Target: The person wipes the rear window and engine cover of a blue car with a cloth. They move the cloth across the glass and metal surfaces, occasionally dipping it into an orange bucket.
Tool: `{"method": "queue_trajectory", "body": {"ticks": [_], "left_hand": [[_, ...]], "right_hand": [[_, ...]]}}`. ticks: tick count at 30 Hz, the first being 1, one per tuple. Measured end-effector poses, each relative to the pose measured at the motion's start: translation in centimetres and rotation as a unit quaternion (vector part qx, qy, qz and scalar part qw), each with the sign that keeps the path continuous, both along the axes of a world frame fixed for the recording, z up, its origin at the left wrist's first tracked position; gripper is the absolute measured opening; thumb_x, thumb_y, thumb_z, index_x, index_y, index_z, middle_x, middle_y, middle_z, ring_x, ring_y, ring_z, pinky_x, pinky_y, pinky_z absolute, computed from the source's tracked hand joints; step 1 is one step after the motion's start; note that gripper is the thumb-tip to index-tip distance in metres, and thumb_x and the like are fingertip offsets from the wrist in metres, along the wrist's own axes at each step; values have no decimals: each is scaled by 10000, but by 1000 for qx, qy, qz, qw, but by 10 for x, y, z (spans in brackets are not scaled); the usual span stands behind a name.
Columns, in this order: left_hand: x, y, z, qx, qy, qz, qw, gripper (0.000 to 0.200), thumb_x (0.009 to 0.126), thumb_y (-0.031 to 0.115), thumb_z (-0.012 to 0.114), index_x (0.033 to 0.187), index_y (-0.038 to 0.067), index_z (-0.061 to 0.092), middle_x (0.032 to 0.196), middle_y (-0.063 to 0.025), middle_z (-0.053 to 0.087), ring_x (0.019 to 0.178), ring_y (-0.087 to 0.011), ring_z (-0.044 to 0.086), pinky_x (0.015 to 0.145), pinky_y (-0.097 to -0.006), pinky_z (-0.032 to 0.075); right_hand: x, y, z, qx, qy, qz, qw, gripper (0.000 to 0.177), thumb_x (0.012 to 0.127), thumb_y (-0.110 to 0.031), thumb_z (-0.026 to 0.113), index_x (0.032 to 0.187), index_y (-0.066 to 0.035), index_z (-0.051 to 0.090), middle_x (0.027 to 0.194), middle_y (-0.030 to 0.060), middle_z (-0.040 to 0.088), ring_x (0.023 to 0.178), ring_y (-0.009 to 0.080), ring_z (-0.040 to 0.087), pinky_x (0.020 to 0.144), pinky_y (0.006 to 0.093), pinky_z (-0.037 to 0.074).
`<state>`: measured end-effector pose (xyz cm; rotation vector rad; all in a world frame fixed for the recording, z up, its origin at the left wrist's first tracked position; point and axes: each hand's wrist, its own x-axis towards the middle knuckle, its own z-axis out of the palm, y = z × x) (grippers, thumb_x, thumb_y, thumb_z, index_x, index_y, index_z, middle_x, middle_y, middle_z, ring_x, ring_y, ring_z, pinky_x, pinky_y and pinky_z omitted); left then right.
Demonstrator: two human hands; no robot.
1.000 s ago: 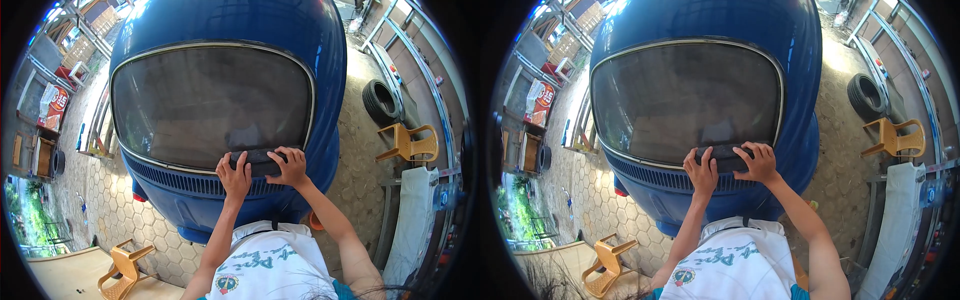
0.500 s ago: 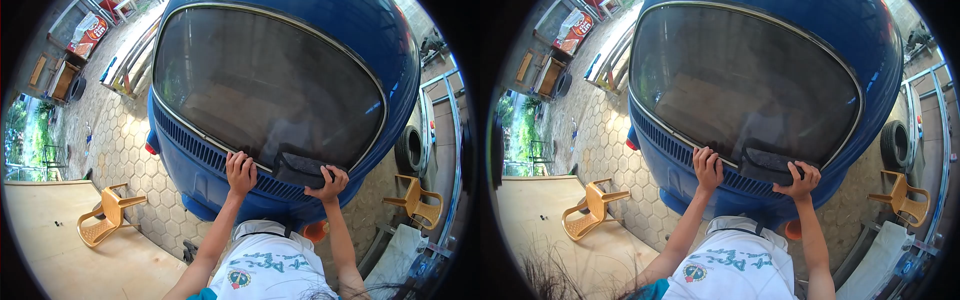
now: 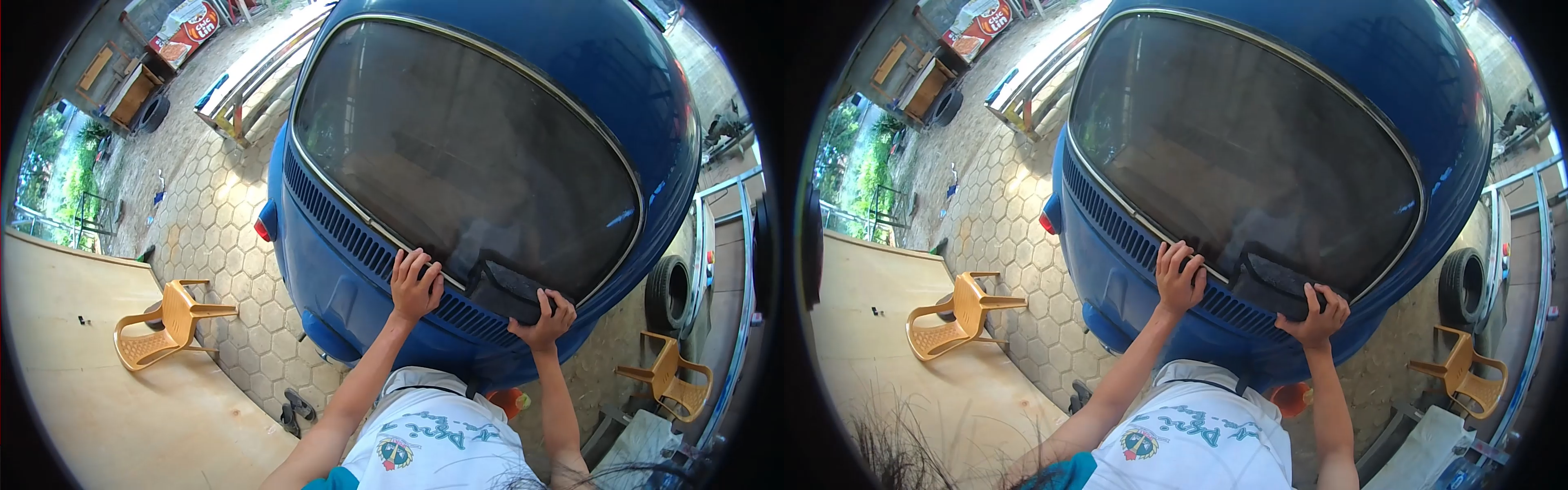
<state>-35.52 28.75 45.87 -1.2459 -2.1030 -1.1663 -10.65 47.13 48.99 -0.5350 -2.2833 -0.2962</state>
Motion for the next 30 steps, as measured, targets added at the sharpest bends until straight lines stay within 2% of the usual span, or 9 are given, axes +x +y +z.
{"method": "queue_trajectory", "body": {"ticks": [5, 8, 9, 12, 15, 17, 20, 25, 30], "left_hand": [[-1, 3, 2, 16, -18, 40, 999, 232, 891, 174, 636, 1108, 102, 674, 1262, -136, 580, 1338, -383, 517, 1196, -625, 309], [-9, 6, -3, 1, -41, 62, 997, 269, 893, 201, 672, 1143, 103, 679, 1303, -122, 581, 1365, -356, 502, 1214, -614, 296], [-15, 9, 0, -1, -36, 77, 996, 316, 908, 207, 660, 1202, 93, 656, 1326, -134, 568, 1370, -365, 489, 1210, -612, 300], [-30, 24, 55, 5, -88, 126, 988, 343, 919, 196, 649, 1247, 96, 639, 1329, -144, 566, 1362, -374, 487, 1203, -607, 310], [-7, 36, 91, 32, -74, -86, 993, 421, 953, 230, 614, 1350, 90, 613, 1433, -157, 538, 1393, -405, 457, 1204, -602, 302], [18, 40, 85, -3, -34, -229, 973, 444, 974, 233, 591, 1397, 98, 608, 1496, -170, 514, 1417, -414, 440, 1214, -590, 300], [49, 53, 67, -73, 55, -217, 972, 441, 977, 213, 605, 1412, 143, 615, 1493, -169, 524, 1410, -400, 474, 1195, -591, 340], [44, 71, 56, -24, 71, -150, 986, 232, 987, 203, 612, 1163, 63, 666, 1178, -145, 608, 1180, -372, 570, 1128, -614, 406], [19, 107, 83, 42, 29, -149, 988, 172, 1002, 156, 575, 1095, 31, 646, 1099, -174, 614, 1067, -387, 573, 1096, -598, 409]], "right_hand": [[-3, -1, 3, -6, 1, 5, 1000, 711, 791, -671, 685, 1324, -205, 622, 1199, 75, 608, 1091, 303, 556, 961, 473, 390], [-6, -9, 13, -47, -20, -6, 999, 702, 782, -618, 727, 1342, -210, 615, 1240, 80, 590, 1138, 308, 540, 1007, 491, 380], [-9, -20, 21, -85, -30, -27, 996, 706, 774, -570, 764, 1365, -218, 603, 1295, 76, 570, 1228, 301, 520, 1087, 511, 345], [-17, -52, 35, -103, -24, -64, 992, 721, 778, -555, 777, 1394, -230, 587, 1331, 70, 559, 1303, 285, 498, 1147, 517, 301], [-27, -42, 17, -52, -7, -39, 998, 687, 846, -642, 727, 1412, -281, 581, 1338, 32, 567, 1309, 247, 506, 1164, 504, 281], [-28, -37, 5, -22, -1, -39, 999, 632, 894, -707, 650, 1395, -325, 601, 1344, -15, 583, 1292, 204, 524, 1171, 484, 275], [-32, -36, -2, 15, 21, -47, 999, 604, 902, -711, 635, 1370, -329, 626, 1347, -29, 595, 1286, 189, 530, 1168, 475, 280], [-28, -32, 8, -12, 25, -51, 998, 694, 875, -761, 619, 1388, -294, 624, 1305, -24, 614, 1224, 168, 575, 1169, 439, 311], [-57, 15, 51, 0, 23, -27, 999, 751, 833, -828, 583, 1352, -288, 650, 1207, -9, 633, 1151, 176, 603, 1111, 429, 376]]}}
